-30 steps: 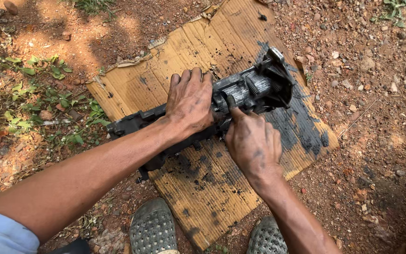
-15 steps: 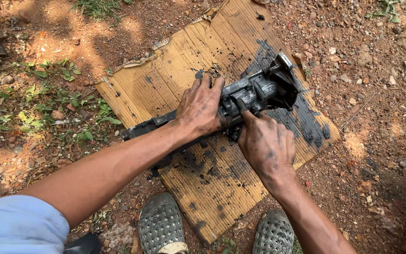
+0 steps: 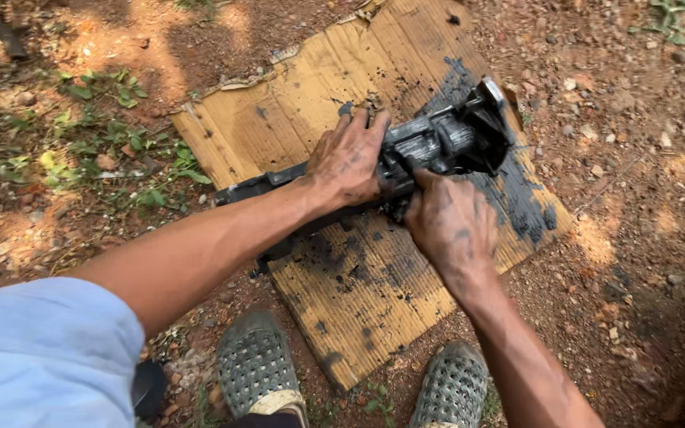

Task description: The person cleans a black engine component by hand, using a small tool to scrape away buildup and wiping the surface with a cloth.

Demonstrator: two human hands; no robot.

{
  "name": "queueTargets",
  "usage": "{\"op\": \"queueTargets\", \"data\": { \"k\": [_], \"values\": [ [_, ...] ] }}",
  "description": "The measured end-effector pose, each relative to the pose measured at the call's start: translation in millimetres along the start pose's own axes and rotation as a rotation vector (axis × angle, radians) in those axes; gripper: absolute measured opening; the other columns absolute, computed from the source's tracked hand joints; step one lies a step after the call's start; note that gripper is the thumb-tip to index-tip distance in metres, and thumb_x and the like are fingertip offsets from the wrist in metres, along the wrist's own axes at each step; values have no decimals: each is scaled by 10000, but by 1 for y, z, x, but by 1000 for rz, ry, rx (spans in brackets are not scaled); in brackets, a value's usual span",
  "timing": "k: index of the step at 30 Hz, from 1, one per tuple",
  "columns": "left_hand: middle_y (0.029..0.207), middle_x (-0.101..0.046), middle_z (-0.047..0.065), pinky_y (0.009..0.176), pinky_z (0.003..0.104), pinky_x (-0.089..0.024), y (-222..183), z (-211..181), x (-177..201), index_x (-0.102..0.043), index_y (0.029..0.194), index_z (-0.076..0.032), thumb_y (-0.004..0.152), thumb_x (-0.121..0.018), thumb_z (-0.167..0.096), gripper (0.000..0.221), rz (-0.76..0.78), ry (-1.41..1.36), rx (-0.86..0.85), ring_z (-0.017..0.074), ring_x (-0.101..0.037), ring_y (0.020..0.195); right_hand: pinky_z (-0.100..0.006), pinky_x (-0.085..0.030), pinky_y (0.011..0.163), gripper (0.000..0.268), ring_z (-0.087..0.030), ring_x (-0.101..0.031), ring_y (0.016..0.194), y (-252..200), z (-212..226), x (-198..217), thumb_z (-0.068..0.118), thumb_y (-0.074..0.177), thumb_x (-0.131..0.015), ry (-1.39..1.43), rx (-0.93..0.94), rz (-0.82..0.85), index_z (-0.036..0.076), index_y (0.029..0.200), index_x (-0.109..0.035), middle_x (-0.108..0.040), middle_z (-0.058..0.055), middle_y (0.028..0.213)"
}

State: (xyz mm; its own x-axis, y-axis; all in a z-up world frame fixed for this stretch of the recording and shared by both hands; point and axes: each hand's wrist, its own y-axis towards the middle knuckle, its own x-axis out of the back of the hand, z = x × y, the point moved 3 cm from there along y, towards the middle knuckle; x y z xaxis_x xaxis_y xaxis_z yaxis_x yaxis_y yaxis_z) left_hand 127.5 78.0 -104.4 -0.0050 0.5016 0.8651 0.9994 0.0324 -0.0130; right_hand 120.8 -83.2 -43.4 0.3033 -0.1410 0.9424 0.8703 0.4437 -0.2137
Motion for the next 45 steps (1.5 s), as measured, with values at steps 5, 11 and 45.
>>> {"op": "queueTargets", "data": {
  "k": [5,11,45],
  "values": [
    [1238,-531,237,850,507,-579,1,19,-12,-330,1509,-31,790,-674,-3,797,96,13,48,391,-609,1064,-314,-492,330,331,-157,-604,388,-8,5,-21,87,1006,-491,95,-25,-16,70,1271,-687,-703,-83,643],
    [1194,-526,278,919,491,-546,-3,21,-3,-376,1356,111,770,-811,-194,791,55,30,-57,423,-599,1072,-332,-478,331,296,-166,-623,429,-13,3,-24,104,954,-553,17,92,-208,87,1185,-737,-679,-99,668],
    [1208,-520,213,873,508,-562,0,8,19,-398,1372,15,698,-853,-307,875,134,-13,62,373,-588,1103,-353,-503,356,338,-166,-598,410,-2,9,-20,129,1000,-518,2,-148,61,148,1289,-692,-722,-99,658]
  ]
}}
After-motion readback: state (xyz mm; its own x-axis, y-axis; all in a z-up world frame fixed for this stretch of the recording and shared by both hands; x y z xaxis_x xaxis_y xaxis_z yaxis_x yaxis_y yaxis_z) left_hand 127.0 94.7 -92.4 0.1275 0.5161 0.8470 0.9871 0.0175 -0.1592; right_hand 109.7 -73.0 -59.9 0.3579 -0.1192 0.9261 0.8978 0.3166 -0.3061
